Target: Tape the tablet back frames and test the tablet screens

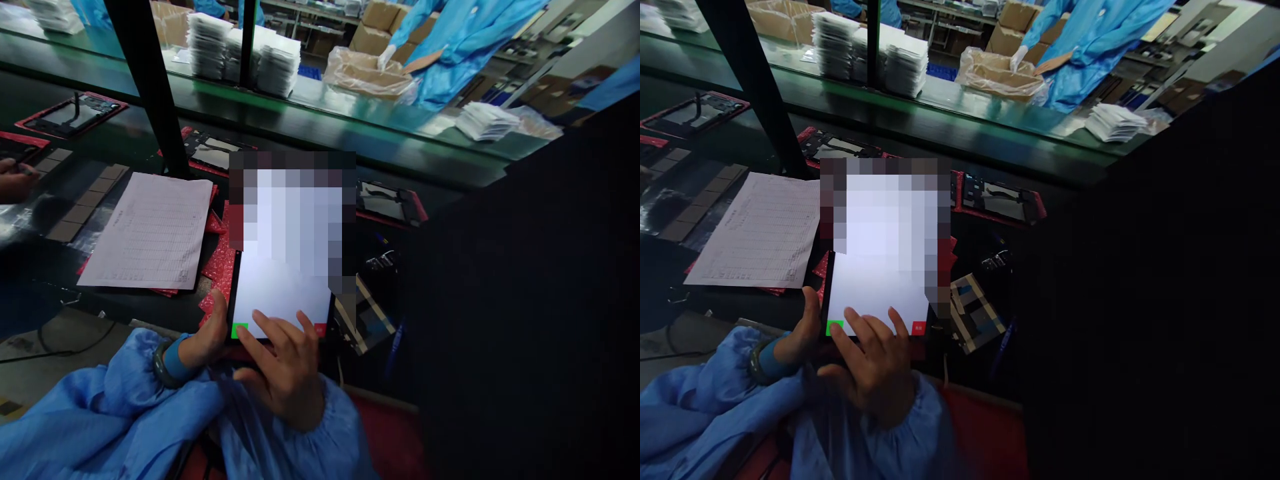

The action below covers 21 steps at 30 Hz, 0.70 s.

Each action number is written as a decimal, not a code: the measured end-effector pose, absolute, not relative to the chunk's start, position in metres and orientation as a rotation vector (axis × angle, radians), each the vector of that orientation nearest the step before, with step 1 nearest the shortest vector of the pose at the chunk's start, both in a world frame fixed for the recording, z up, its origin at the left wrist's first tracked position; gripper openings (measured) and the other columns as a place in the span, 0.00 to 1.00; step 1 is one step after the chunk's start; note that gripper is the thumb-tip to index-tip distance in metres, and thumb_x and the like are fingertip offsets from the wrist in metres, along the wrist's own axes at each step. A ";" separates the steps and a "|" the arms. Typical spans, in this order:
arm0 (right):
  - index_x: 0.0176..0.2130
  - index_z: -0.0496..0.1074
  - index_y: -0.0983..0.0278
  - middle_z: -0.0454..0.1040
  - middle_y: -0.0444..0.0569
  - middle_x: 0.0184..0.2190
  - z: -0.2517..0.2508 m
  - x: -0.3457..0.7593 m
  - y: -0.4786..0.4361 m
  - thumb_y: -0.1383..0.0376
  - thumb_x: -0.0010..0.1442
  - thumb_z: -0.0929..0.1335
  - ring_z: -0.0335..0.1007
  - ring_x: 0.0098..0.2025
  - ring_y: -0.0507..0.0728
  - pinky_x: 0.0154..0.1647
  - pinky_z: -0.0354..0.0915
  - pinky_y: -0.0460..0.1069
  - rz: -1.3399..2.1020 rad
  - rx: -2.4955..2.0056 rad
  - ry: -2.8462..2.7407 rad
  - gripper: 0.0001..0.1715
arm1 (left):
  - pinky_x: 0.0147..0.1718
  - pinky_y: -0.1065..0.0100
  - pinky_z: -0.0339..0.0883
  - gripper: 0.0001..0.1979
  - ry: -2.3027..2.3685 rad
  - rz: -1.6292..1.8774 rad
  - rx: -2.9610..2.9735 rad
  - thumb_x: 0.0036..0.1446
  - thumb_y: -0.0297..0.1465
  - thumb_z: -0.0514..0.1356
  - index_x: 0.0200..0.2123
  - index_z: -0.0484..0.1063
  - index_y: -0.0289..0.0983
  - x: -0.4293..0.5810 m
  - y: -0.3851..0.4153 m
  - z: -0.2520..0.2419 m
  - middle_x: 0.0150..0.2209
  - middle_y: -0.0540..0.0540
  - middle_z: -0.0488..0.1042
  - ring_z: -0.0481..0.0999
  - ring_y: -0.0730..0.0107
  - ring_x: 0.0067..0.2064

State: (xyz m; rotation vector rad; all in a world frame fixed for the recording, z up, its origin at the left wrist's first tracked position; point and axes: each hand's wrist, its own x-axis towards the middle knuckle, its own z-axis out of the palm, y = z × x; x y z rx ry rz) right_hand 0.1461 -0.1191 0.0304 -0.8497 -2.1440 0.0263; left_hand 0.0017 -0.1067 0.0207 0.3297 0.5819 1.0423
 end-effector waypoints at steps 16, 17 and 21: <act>0.50 0.72 0.62 0.72 0.56 0.51 -0.064 0.262 -0.064 0.56 0.66 0.58 0.63 0.57 0.63 0.57 0.55 0.66 -0.064 -1.820 -1.754 0.21 | 0.49 0.56 0.70 0.34 0.671 1.022 0.433 0.45 0.58 0.56 0.45 0.78 0.39 -0.021 -0.115 -0.008 0.32 0.49 0.82 0.73 0.48 0.52; 0.51 0.72 0.60 0.71 0.55 0.52 -0.067 0.261 -0.064 0.56 0.66 0.58 0.62 0.58 0.63 0.58 0.53 0.67 -0.053 -1.834 -1.776 0.21 | 0.49 0.56 0.69 0.34 0.645 1.011 0.441 0.45 0.58 0.56 0.46 0.77 0.41 -0.020 -0.115 -0.008 0.32 0.50 0.82 0.73 0.48 0.53; 0.52 0.71 0.56 0.69 0.54 0.55 -0.065 0.253 -0.065 0.55 0.66 0.60 0.59 0.60 0.63 0.60 0.49 0.70 -0.024 -1.878 -1.832 0.20 | 0.52 0.52 0.66 0.31 0.625 1.062 0.411 0.52 0.55 0.53 0.49 0.75 0.43 -0.015 -0.114 -0.004 0.36 0.50 0.82 0.72 0.48 0.54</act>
